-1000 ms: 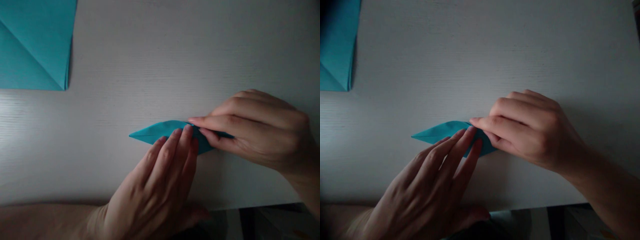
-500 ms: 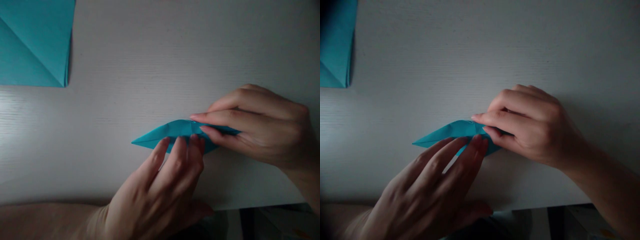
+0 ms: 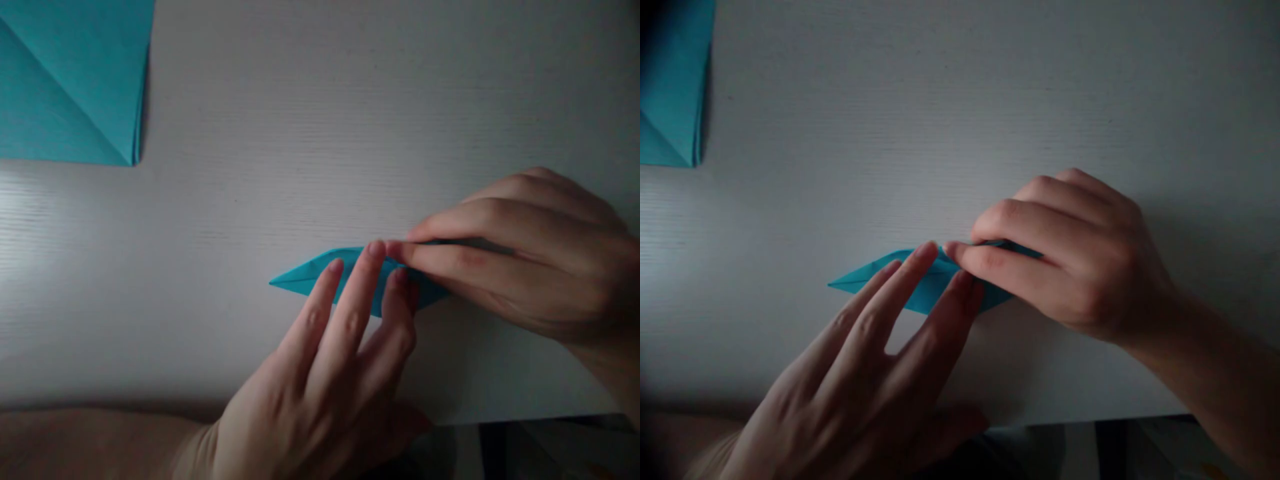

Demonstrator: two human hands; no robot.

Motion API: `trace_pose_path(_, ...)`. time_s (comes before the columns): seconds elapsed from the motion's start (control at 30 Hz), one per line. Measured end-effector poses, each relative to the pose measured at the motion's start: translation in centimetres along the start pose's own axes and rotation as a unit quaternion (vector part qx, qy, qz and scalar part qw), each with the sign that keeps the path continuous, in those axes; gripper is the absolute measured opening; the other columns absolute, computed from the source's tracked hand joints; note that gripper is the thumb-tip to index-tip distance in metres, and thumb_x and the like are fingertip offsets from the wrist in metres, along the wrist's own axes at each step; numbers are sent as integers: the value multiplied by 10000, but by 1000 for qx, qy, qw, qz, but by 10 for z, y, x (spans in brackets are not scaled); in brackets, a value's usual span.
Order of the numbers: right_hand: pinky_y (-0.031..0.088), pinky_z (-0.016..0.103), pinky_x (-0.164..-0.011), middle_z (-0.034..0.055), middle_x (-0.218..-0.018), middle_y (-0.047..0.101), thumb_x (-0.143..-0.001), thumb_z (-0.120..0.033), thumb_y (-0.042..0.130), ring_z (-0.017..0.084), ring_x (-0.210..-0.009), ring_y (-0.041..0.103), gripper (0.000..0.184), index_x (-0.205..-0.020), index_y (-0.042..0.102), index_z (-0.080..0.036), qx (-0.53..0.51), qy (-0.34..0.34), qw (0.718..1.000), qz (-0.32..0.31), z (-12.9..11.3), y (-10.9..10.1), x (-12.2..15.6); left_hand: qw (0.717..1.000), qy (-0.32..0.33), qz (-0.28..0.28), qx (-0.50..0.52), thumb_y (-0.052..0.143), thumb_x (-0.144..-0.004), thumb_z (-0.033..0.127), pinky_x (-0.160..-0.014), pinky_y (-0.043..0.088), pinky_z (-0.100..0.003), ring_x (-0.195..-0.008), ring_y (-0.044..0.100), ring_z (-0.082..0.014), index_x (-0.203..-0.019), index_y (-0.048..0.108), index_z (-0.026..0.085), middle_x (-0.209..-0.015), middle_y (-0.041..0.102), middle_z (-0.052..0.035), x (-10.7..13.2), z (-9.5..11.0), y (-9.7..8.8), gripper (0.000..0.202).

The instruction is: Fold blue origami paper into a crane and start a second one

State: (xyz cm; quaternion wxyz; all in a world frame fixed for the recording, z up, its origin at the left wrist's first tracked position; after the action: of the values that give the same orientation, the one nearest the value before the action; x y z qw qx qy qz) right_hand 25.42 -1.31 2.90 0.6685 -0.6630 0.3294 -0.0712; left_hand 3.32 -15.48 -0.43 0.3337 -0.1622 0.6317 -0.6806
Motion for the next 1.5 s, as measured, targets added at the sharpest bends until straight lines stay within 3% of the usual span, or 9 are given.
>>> trace_pose_path(0.1, 512, 534, -823, 43, -1194, 903, -1251, -218, 737, 294, -1005, 756, 99, -1317, 807, -242, 9, -12, 1000, -10, 1, 0, 0, 998, 6, 25, -64, 431, -1293, 734, -1515, 507, -558, -1816, 516, -476, -1838, 623, 48, -1895, 609, -160, -35, -20, -1, 898)
trace_pose_path(0.17, 528, 537, -833, 47, -1207, 913, -1249, -221, 735, 300, -1019, 756, 124, -1339, 820, -228, 8, -20, 1000, -20, 0, -1, -1, 996, 15, 29, -88, 413, -1289, 736, -1468, 566, -554, -1776, 566, -473, -1815, 656, 59, -1893, 610, -162, -50, -25, -2, 891)
trace_pose_path(0.33, 541, 556, -873, 56, -1210, 938, -1249, -228, 709, 325, -1037, 770, 195, -1296, 894, -266, 19, -24, 999, -37, 0, -4, -2, 994, 19, -15, -105, 470, -1231, 828, -1450, 602, -546, -1768, 576, -462, -1833, 642, 74, -1908, 595, -152, -50, -24, -6, 980)
trace_pose_path(0.6, 541, 581, -931, 75, -1300, 953, -1280, -223, 623, 346, -1136, 804, 276, -1438, 847, -258, 0, -18, 998, -66, 2, -2, 2, 994, 27, -9, -109, 462, -1226, 854, -1435, 582, -513, -1796, 537, -448, -1848, 631, 118, -1941, 569, -151, -47, -23, -9, 979)
trace_pose_path(0.93, 542, 567, -938, 66, -1306, 957, -1275, -215, 580, 341, -1103, 792, 358, -1367, 919, -285, 1, -39, 996, -77, 3, -2, 0, 994, 23, 1, -106, 328, -1303, 729, -1651, 117, -628, -1718, 664, -478, -1834, 652, 110, -1888, 641, -123, -50, -21, 0, 877)
trace_pose_path(1.1, 521, 571, -951, -8, -1366, 959, -1256, -165, 540, 347, -1105, 813, 497, -1224, 970, -412, 13, 0, 995, -100, 0, -4, -3, 994, 8, 16, -110, 359, -1273, 775, -1651, 155, -647, -1720, 628, -506, -1853, 632, 127, -1927, 565, -123, -50, -18, 4, 911)
trace_pose_path(1.23, 511, 568, -919, -20, -1304, 959, -1257, -195, 530, 346, -1047, 805, 514, -1162, 973, -436, 20, -35, 997, -68, -2, -5, -5, 996, -6, -1, -93, 386, -1264, 750, -1653, 149, -622, -1748, 587, -517, -1853, 616, 76, -1929, 577, -136, -49, -18, -1, 924)
trace_pose_path(1.37, 532, 554, -909, -13, -1284, 945, -1257, -202, 566, 339, -1055, 809, 449, -1198, 965, -399, 24, -24, 996, -86, -1, -4, -6, 998, -1, -15, -63, 540, -1178, 821, -1646, 264, -624, -1890, 445, -495, -1885, 611, 289, -1915, 617, -33, -63, -26, -5, 887)
trace_pose_path(1.5, 533, 559, -920, 11, -1298, 937, -1255, -191, 575, 352, -1071, 806, 430, -1224, 962, -376, 27, -16, 995, -90, -3, -6, -5, 999, -17, -15, -40, 654, -1135, 797, -1625, 328, -684, -1953, 281, -519, -1918, 544, 263, -1953, 580, -68, -88, -36, -3, 954)
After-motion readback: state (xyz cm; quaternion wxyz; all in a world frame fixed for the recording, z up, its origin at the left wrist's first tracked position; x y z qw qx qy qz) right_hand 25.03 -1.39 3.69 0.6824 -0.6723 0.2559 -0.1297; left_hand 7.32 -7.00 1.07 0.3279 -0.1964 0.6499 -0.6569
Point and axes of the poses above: each hand's wrist, its own x-axis away from the middle knuckle, its own y-axis out of the palm, z = x × y, the point moved 5 cm from there along -x, towards the middle knuckle
